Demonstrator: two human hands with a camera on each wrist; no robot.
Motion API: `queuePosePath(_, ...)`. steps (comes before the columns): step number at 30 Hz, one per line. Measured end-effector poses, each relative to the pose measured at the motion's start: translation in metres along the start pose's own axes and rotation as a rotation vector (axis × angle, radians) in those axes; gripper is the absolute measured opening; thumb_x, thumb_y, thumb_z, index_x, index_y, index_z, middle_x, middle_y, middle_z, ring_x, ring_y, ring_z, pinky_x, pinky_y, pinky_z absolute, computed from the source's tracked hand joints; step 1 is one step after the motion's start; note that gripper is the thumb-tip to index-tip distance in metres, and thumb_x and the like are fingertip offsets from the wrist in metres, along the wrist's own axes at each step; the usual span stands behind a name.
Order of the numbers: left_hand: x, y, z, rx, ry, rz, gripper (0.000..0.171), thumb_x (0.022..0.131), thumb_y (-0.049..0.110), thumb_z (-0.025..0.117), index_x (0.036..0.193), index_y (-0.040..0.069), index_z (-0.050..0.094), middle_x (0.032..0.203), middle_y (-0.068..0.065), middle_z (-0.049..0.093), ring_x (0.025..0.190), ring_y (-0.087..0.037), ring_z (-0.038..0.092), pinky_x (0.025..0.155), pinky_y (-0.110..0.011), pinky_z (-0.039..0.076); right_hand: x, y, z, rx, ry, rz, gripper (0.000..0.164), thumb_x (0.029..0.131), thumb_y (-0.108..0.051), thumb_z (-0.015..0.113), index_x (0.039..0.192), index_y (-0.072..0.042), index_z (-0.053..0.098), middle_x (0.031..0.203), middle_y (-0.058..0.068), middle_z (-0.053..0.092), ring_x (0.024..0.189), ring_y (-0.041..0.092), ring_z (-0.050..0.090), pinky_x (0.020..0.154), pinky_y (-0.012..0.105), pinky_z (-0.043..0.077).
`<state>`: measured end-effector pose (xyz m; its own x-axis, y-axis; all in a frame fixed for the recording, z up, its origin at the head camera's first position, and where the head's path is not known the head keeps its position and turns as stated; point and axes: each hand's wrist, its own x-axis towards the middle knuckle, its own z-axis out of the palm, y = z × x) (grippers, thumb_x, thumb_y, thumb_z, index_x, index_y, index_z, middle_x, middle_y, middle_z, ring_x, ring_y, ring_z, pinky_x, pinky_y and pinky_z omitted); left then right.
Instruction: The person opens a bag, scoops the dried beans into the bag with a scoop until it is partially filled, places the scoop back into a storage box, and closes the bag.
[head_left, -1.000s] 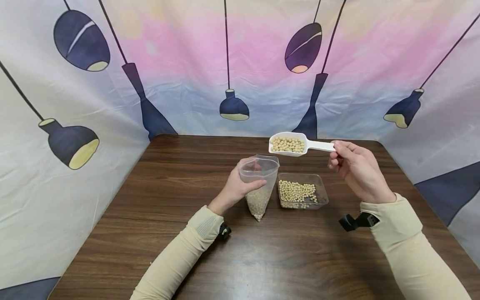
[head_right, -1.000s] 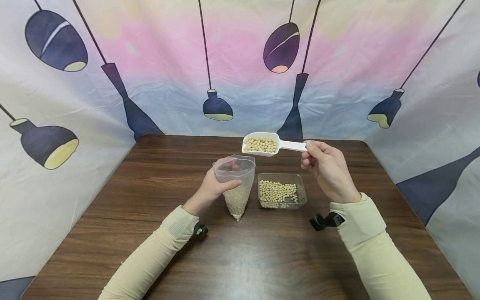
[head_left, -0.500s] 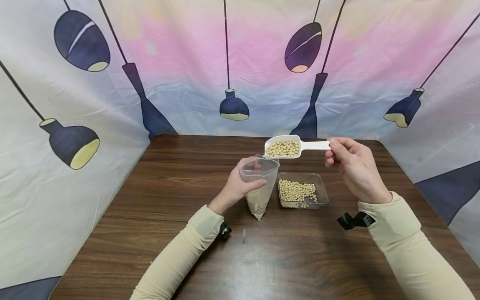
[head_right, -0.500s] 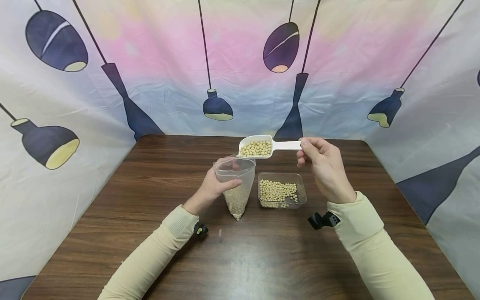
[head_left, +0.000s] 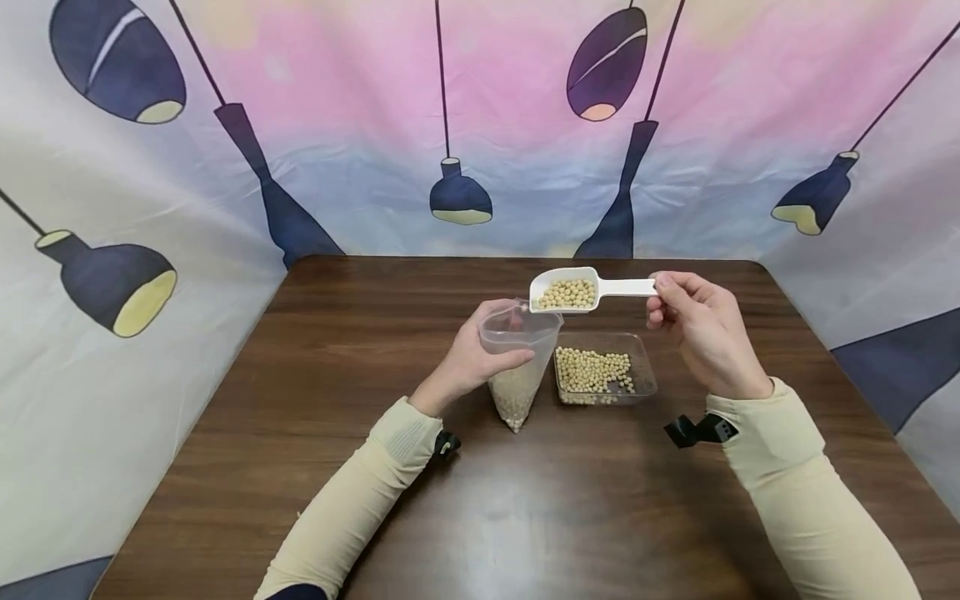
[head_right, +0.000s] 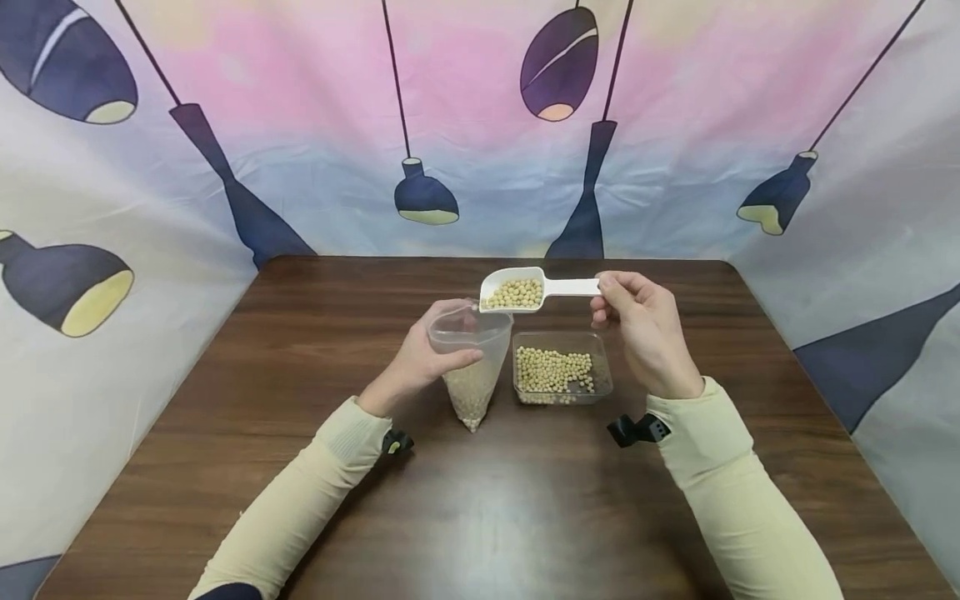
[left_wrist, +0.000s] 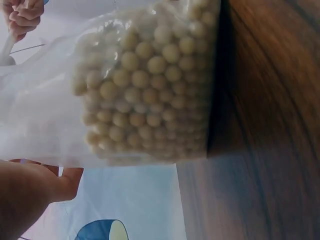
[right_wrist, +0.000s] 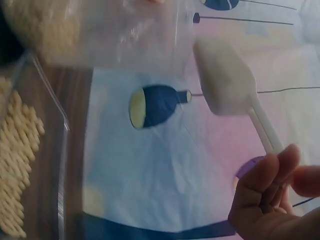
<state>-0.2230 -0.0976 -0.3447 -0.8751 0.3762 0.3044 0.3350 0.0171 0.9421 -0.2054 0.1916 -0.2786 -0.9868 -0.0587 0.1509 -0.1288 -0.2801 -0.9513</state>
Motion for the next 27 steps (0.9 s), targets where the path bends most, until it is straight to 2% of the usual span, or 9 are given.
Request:
queuePosePath(3, -0.001, -0.011, -0.002, -0.02, 0.017, -0.007, 0.063, 0.08, -0.005, 0.074, 0.135, -0.003, 0.045, 0.12, -0.023, 0.056, 0.112, -0.034, 0.057, 0.086, -0.038, 0.053, 0.002, -0.002, 0.004, -0.03, -0.005, -0.043, 0.019, 0.095, -0.013, 0.063, 0.102, 0.004, 0.06, 0.077, 0.006, 0.062, 0.065, 0.011, 0.059, 0.062, 0.021, 0.052)
queuePosePath(7, 0.008, -0.025, -0.004, -0.035, 0.025, 0.016, 0.065, 0.078, -0.004, 0.076, 0.136, 0.002, 0.046, 0.122, -0.018, 0.057, 0.111, -0.03, 0.058, 0.086, -0.038, 0.053, 0.007, -0.007, 0.005, -0.04, 0.007, -0.09, 0.018, 0.093, -0.012, 0.065, 0.102, 0.004, 0.063, 0.077, 0.007, 0.063, 0.065, 0.012, 0.059, 0.061, 0.021, 0.052)
queuePosePath(12, 0.012, -0.034, -0.005, -0.043, 0.017, 0.009, 0.065, 0.077, -0.001, 0.079, 0.134, 0.004, 0.048, 0.122, -0.015, 0.057, 0.109, -0.026, 0.058, 0.087, -0.037, 0.053, 0.01, -0.005, 0.005, -0.048, 0.017, -0.109, 0.019, 0.093, -0.009, 0.064, 0.102, 0.007, 0.063, 0.076, 0.008, 0.063, 0.065, 0.013, 0.06, 0.06, 0.02, 0.052)
queuePosePath(19, 0.011, -0.031, -0.007, -0.022, 0.004, -0.003, 0.067, 0.077, 0.0, 0.079, 0.136, 0.004, 0.047, 0.127, -0.015, 0.055, 0.108, -0.027, 0.058, 0.087, -0.037, 0.053, 0.007, -0.012, 0.008, -0.077, 0.015, -0.179, 0.014, 0.093, -0.006, 0.064, 0.102, 0.004, 0.066, 0.076, 0.008, 0.064, 0.065, 0.013, 0.062, 0.06, 0.02, 0.052)
queuePosePath(27, 0.011, -0.03, -0.006, -0.002, 0.0, -0.033, 0.072, 0.076, 0.0, 0.08, 0.139, 0.003, 0.044, 0.131, -0.018, 0.053, 0.109, -0.029, 0.058, 0.088, -0.036, 0.052, 0.003, -0.015, 0.011, -0.112, 0.022, -0.205, 0.016, 0.093, -0.007, 0.064, 0.103, 0.005, 0.063, 0.074, 0.007, 0.065, 0.062, 0.012, 0.062, 0.06, 0.02, 0.052)
